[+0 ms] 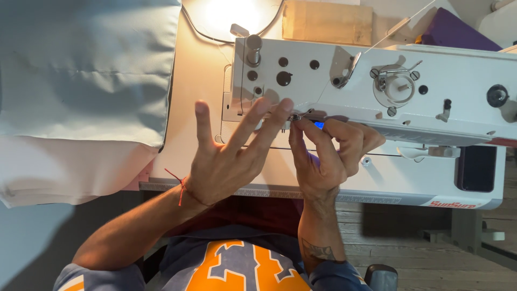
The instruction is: Threading an industrial sewing machine and guiding the thread through the upper tension discs and guides.
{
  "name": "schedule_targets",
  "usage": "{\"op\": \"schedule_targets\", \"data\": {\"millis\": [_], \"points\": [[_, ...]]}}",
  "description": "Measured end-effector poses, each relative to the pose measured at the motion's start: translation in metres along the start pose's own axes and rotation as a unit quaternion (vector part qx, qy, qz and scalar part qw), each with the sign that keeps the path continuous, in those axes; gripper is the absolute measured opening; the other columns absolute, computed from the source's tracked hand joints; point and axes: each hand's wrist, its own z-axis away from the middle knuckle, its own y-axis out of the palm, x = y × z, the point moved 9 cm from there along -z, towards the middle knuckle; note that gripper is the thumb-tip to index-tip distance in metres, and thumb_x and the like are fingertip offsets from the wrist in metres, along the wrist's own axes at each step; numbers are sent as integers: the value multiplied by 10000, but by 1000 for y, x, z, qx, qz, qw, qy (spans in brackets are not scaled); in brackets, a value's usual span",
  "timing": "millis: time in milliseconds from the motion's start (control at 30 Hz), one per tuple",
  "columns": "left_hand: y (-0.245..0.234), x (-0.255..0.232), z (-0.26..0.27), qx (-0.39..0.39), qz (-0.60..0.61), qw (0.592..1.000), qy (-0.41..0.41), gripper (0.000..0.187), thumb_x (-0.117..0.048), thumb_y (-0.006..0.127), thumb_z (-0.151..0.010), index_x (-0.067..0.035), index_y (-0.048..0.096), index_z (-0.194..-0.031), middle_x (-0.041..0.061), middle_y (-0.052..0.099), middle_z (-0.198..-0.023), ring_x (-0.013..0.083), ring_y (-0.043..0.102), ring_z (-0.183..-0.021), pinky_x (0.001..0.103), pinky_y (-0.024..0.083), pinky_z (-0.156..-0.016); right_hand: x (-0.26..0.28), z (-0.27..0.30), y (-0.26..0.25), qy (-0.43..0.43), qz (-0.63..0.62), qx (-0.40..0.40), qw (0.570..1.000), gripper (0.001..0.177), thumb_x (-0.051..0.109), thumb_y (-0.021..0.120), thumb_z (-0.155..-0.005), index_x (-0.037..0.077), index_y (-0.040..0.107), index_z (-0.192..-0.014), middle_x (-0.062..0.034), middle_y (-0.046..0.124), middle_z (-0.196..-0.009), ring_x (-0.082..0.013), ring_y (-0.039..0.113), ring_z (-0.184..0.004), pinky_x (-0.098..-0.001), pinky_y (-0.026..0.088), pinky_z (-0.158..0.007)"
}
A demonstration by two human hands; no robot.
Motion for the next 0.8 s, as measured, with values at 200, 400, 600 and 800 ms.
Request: {"op": "schedule_targets", "data": {"millis": [200, 400, 600, 800], "points": [[9, -15, 22, -53, -41, 998, 18, 448, -230, 559, -1108, -130, 549, -1545, 9, 324, -1694, 221, 244, -1635, 690, 215, -1271, 3, -2, -1, -23, 11, 1, 1000, 243, 138, 969, -850, 167, 787, -1008, 59, 564, -1046, -207, 474, -1073, -409, 347, -982], [-2, -24, 35, -79, 18, 995, 50, 431, -236, 558, -1165, -180, 506, -1589, 22, 325, -1681, 185, 231, -1628, 584, 139, -1331, 18, -12, -18, 7, 17, 17, 1000, 282, 124, 978, -845, 151, 809, -1069, 30, 536, -1031, -207, 452, -989, -390, 339, -943], [-12, -34, 40, -15, 121, 985, 124, 456, -200, 586, -1021, -22, 618, -1440, 44, 541, -1565, 185, 395, -1481, 407, 299, -1244, -2, 14, -31, 106, -106, -17, 989, 291, 48, 888, -862, 87, 735, -1106, -19, 544, -1041, -167, 536, -944, -263, 468, -760], [-20, -44, 57, -14, 194, 973, 127, 431, -169, 598, -971, 37, 663, -1344, 107, 577, -1478, 244, 484, -1403, 387, 391, -1220, 0, 33, -16, 132, -182, 32, 974, 213, -33, 814, -939, 0, 717, -1126, -65, 678, -952, -137, 614, -797, -258, 491, -756]]}}
